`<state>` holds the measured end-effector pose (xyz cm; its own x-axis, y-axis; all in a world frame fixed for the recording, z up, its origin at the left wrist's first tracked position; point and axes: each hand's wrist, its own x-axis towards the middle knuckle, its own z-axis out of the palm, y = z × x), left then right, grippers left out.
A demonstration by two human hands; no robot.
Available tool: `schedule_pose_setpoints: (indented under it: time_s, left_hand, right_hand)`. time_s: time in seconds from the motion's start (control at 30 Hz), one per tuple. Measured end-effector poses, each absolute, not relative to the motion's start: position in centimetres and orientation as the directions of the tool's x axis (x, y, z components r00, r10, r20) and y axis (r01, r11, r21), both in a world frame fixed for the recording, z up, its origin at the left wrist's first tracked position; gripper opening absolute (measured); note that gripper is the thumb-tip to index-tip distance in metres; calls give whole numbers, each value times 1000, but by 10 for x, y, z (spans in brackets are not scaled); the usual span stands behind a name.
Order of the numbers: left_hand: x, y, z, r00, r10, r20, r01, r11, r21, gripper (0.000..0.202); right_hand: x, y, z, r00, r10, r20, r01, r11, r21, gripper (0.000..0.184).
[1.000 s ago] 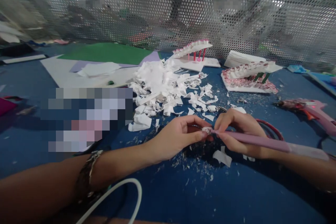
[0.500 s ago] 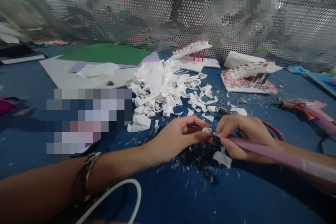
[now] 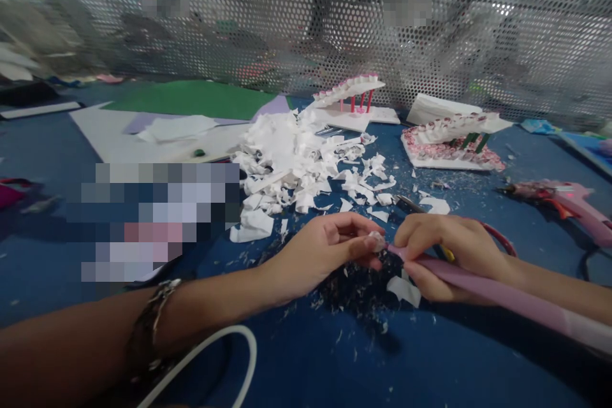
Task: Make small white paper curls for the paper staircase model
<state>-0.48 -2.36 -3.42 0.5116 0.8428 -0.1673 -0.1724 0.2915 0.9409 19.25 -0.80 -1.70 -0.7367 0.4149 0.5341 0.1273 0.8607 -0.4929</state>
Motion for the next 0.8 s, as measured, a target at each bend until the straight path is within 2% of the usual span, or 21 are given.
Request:
schedule_pose_setpoints:
  time_s: [0.3,0.47,0.57,0.63,0.8]
  left_hand:
    - [-4,-23,-35,529,823,-206,-176,344,922,18]
    - [-3,-24,-32,509,831,-223,-143,337,931,10]
    - [-2,-24,-32,503,834,-227,-134,335,933,11]
    - [-2,-24,-31,499,836,-226,-132,331,934,12]
    - [-3,-25,-29,504,832,-230,-105,324,940,11]
  right_hand:
    - [190,-9,-18,-715,451,534,172,854,-490,20]
    - [191,-9,-13,-688,494,532,234,845,-481,17]
    - [191,-9,-13,-681,478,554,196,849,-491,16]
    - [191,-9,-14,-695,470,543,179,845,-503,16]
    - [192,-9,-13,-699,520,491,259,824,-504,17]
